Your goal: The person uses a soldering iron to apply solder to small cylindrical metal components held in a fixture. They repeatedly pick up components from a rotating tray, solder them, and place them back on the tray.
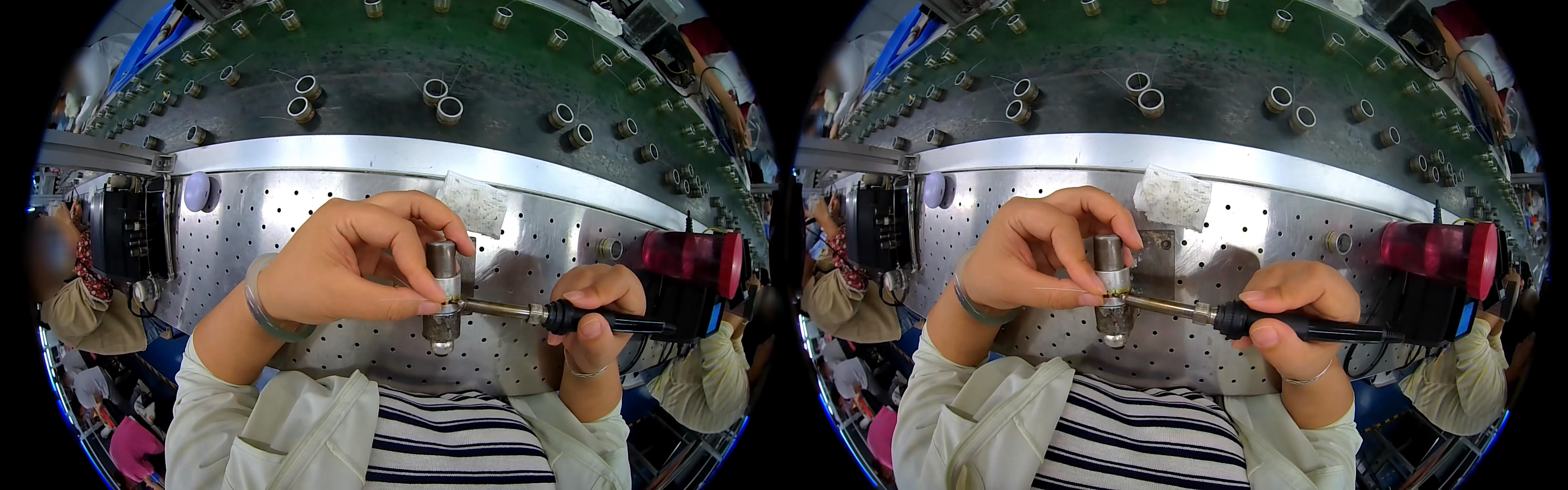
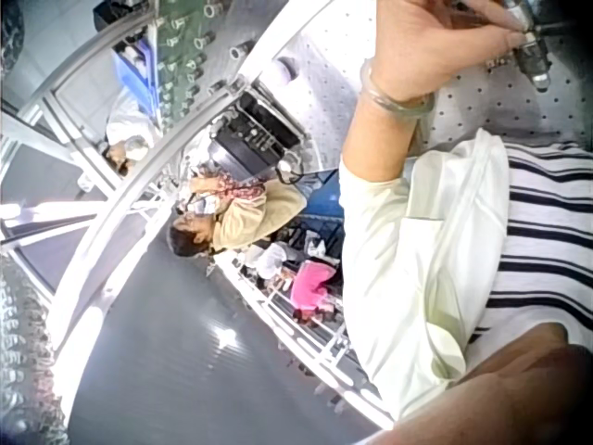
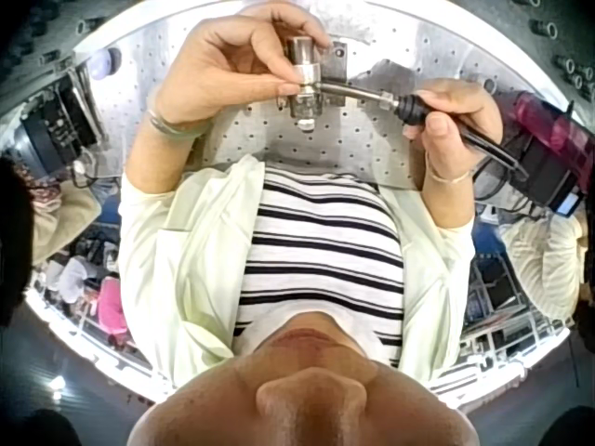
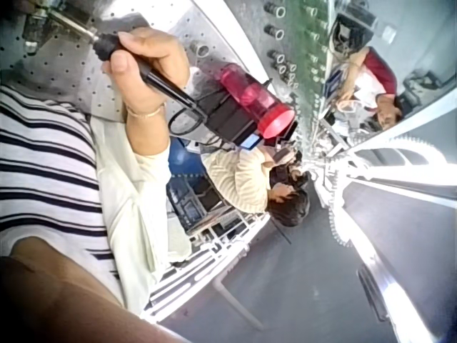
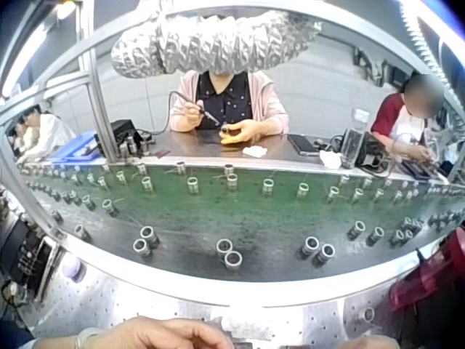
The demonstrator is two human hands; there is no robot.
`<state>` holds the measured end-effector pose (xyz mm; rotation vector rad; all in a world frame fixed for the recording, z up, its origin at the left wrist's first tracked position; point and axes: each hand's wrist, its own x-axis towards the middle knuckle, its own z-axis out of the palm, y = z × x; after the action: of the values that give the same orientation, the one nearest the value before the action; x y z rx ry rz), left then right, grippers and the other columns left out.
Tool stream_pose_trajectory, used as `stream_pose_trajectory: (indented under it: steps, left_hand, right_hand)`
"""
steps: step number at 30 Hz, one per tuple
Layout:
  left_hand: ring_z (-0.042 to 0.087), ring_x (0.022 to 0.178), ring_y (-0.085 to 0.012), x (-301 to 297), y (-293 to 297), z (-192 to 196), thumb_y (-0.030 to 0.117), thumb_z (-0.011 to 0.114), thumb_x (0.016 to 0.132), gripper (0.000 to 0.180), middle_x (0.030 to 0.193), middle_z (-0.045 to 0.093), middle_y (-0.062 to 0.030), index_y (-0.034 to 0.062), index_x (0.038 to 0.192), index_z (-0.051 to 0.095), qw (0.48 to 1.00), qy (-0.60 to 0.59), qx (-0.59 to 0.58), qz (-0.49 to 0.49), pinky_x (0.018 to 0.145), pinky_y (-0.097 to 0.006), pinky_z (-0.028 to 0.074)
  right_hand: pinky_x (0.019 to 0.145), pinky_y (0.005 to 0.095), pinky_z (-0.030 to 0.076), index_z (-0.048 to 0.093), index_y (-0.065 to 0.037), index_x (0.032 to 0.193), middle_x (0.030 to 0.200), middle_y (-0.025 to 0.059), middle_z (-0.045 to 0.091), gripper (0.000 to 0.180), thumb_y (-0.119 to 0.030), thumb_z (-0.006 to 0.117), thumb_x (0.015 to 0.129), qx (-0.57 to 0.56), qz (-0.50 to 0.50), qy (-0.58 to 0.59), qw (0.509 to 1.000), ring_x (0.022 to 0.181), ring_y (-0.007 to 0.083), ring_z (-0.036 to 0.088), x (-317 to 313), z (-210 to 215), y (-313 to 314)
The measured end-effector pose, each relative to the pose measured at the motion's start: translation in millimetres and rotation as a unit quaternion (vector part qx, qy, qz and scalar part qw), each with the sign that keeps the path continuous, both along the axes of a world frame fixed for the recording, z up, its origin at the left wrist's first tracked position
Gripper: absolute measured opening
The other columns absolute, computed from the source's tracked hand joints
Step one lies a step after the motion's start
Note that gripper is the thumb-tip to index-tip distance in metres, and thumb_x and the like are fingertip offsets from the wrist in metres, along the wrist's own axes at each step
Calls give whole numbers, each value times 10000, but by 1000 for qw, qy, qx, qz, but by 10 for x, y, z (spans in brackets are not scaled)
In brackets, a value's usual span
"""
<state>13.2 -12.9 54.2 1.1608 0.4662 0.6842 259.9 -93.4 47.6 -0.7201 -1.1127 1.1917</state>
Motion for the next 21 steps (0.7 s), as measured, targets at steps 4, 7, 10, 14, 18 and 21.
stream_pose_trajectory:
  steps: [4,7,10,14,18,21]
  left_hand:
    - [577,934,-253,14,13,-35,-57,738,644,142,1071,563,-195,49,712,673,1000,-6,-4,-4,865,-372,463]
    - [573,941,-253,29,11,-30,-59,737,643,144,1070,563,-194,49,710,671,1000,-5,1,-4,867,-374,462]
    - [570,945,-252,25,-2,-6,-63,733,641,146,1068,563,-193,50,708,670,1000,-1,2,0,869,-376,460]
    - [568,947,-251,27,-5,-10,-68,727,638,148,1064,563,-192,50,706,668,1000,-2,0,1,870,-377,458]
    - [573,940,-251,8,-7,-15,-67,727,638,147,1065,563,-193,50,705,668,1000,3,0,1,869,-376,459]
    - [576,935,-252,2,2,-28,-66,727,640,146,1064,563,-193,50,705,668,1000,7,2,-2,868,-376,460]
  right_hand:
    - [440,229,452,558,50,826,643,129,587,200,-69,701,751,1,-4,-6,1000,469,159,572,11,-15,-2]
    - [437,230,453,557,49,827,636,130,586,202,-68,702,750,1,-5,-2,1000,466,161,571,19,-28,-6]
    - [431,236,455,557,49,832,627,132,585,205,-62,706,745,22,6,-3,1000,463,164,569,19,-18,20]
    - [428,243,458,557,54,838,625,132,587,212,-53,710,736,31,9,8,999,464,170,572,21,-28,20]
    - [429,245,461,556,58,839,618,132,587,218,-46,714,730,32,12,-2,999,463,174,578,8,-33,31]
    - [428,246,462,556,59,837,613,132,585,219,-42,715,726,35,10,-10,999,458,176,579,3,-40,34]
